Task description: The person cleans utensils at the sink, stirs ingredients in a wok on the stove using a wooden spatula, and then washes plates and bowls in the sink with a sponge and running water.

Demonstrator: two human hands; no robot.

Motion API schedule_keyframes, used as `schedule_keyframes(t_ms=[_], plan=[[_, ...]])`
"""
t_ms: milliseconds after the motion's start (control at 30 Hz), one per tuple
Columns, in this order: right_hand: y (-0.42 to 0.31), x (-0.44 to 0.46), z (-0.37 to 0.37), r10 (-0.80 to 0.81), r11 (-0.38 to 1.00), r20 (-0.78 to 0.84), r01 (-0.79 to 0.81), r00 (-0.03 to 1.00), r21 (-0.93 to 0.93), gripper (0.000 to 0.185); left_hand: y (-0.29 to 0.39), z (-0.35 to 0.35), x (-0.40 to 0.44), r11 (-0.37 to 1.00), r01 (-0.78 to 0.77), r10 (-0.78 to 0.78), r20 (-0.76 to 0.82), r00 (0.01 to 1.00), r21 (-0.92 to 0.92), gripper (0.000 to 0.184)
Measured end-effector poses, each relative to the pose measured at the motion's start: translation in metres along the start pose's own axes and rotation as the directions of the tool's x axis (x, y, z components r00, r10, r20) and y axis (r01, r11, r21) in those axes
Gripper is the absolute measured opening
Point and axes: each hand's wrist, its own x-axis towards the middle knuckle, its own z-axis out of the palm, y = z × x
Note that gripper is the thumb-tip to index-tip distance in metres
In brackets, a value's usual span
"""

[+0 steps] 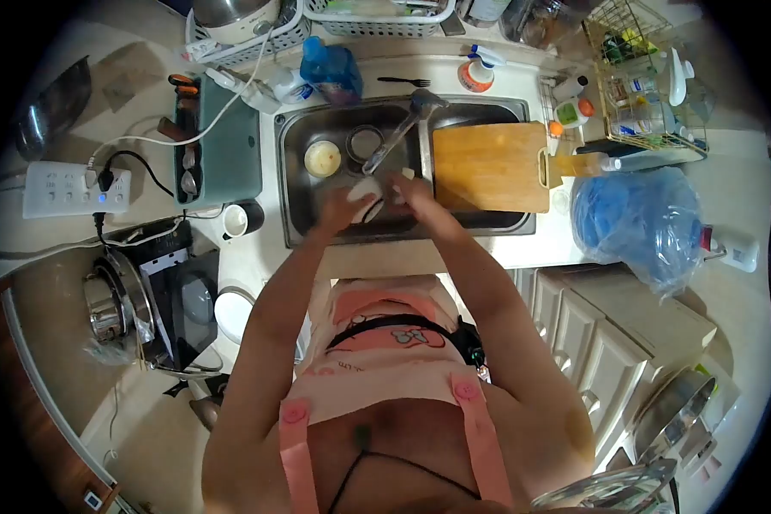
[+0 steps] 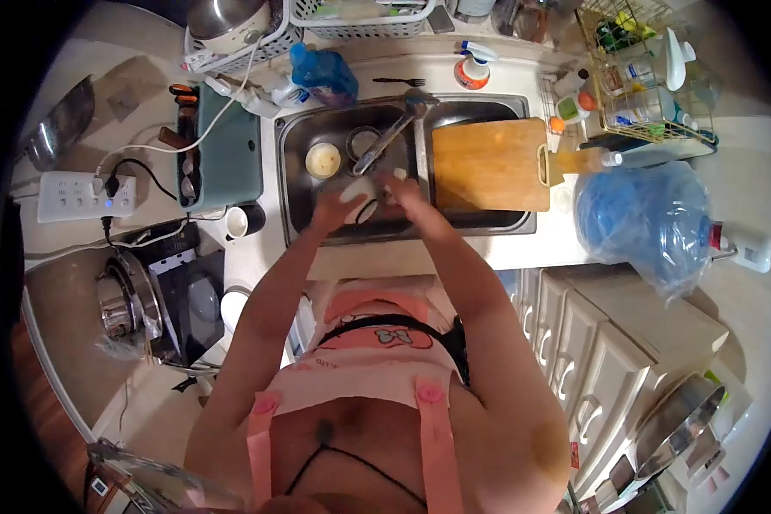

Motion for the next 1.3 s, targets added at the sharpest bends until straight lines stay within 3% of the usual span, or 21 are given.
schedule_keyframes(t_ms=[33, 67, 167, 267, 367, 433, 500, 567, 600, 667, 767, 833, 867, 900, 967, 1000, 1033, 1133, 1300], plan=[[-0.004, -0.009, 0.004, -0.067, 0.997, -0.075, 0.063, 0.995, -0.052, 0.043, 0.007, -0.006, -0.003, 0.976, 0.158, -0.151, 0.055, 0.987, -0.149, 0.051], [-0.007, -0.012, 0.009, -0.142, 0.986, -0.142, 0.127, 0.98, -0.108, 0.045, -0.001, 0.003, -0.002, 0.855, 0.237, -0.246, 0.042, 0.968, -0.461, 0.05], [0.023, 0.004, 0.018, -0.606, 0.787, -0.202, 0.542, 0.77, -0.294, 0.061, -0.047, 0.03, 0.015, 0.428, 0.478, -0.485, 0.252, 0.838, -0.767, 0.056], [0.002, -0.048, 0.038, -0.75, 0.651, -0.144, 0.681, 0.646, -0.336, 0.06, -0.033, 0.035, 0.015, 0.289, 0.353, -0.394, 0.226, 0.891, -0.89, 0.058], [0.02, -0.038, 0.049, -0.933, 0.28, -0.047, 0.639, 0.356, -0.717, 0.049, -0.049, 0.05, 0.024, 0.673, 0.37, -0.428, 0.07, 0.901, -0.64, 0.059], [0.023, -0.049, 0.054, -0.962, 0.144, 0.043, 0.632, 0.27, -0.761, 0.045, -0.051, 0.05, 0.015, 0.849, 0.26, -0.257, 0.072, 0.964, -0.461, 0.058], [0.022, -0.041, 0.052, -0.974, 0.076, 0.08, 0.643, 0.21, -0.762, 0.042, -0.046, 0.047, 0.013, 0.832, 0.263, -0.248, 0.097, 0.964, -0.489, 0.059], [0.034, -0.003, 0.033, -0.979, 0.084, 0.066, 0.676, 0.193, -0.732, 0.039, -0.022, 0.048, 0.009, 0.591, 0.39, -0.4, 0.163, 0.902, -0.706, 0.06], [0.041, 0.019, 0.023, -0.889, 0.402, -0.109, 0.643, 0.446, -0.652, 0.035, -0.011, 0.044, 0.002, 0.609, 0.379, -0.413, 0.13, 0.901, -0.697, 0.06], [0.053, 0.051, 0.004, -0.445, 0.877, -0.322, 0.334, 0.836, -0.345, 0.027, 0.015, 0.03, -0.013, 0.641, 0.355, -0.435, 0.059, 0.899, -0.681, 0.06], [0.046, 0.047, -0.016, -0.177, 0.978, -0.374, 0.204, 0.911, 0.034, 0.019, 0.027, 0.003, -0.034, 0.852, 0.232, -0.239, 0.045, 0.97, -0.469, 0.054], [0.047, 0.042, -0.036, -0.058, 0.96, -0.261, 0.126, 0.963, 0.251, 0.017, 0.051, -0.027, -0.055, 0.993, 0.088, -0.085, 0.046, 0.995, -0.076, 0.047], [0.047, 0.04, -0.047, -0.023, 0.936, -0.176, 0.083, 0.984, 0.343, 0.017, 0.056, -0.036, -0.064, 0.992, 0.005, -0.014, 0.071, 0.997, 0.127, 0.044], [0.045, 0.039, -0.048, 0.007, 0.904, -0.086, 0.031, 0.996, 0.427, 0.018, 0.045, -0.037, -0.072, 0.954, -0.154, 0.16, -0.003, 0.987, 0.258, 0.041], [0.021, 0.002, -0.027, -0.032, 0.914, -0.246, 0.129, 0.969, 0.386, 0.018, 0.014, -0.04, -0.092, 0.748, -0.387, 0.499, -0.072, 0.864, 0.539, 0.036], [0.02, 0.002, -0.025, -0.068, 0.917, -0.299, 0.178, 0.952, 0.358, 0.018, 0.013, -0.048, -0.104, 0.735, -0.394, 0.532, -0.109, 0.84, 0.552, 0.031], [0.015, 0.006, -0.024, -0.111, 0.915, -0.349, 0.233, 0.931, 0.329, 0.019, 0.003, -0.053, -0.113, 0.709, -0.398, 0.555, -0.112, 0.825, 0.582, 0.03], [0.013, 0.019, -0.026, -0.122, 0.958, -0.26, 0.183, 0.958, 0.222, 0.02, -0.026, -0.064, -0.149, 0.655, -0.385, 0.601, -0.138, 0.788, 0.65, 0.024], [0.01, 0.042, -0.018, -0.071, 0.995, -0.137, 0.079, 0.988, 0.054, 0.02, -0.067, -0.077, -0.199, 0.703, -0.211, 0.471, -0.222, 0.853, 0.679, 0.02]])
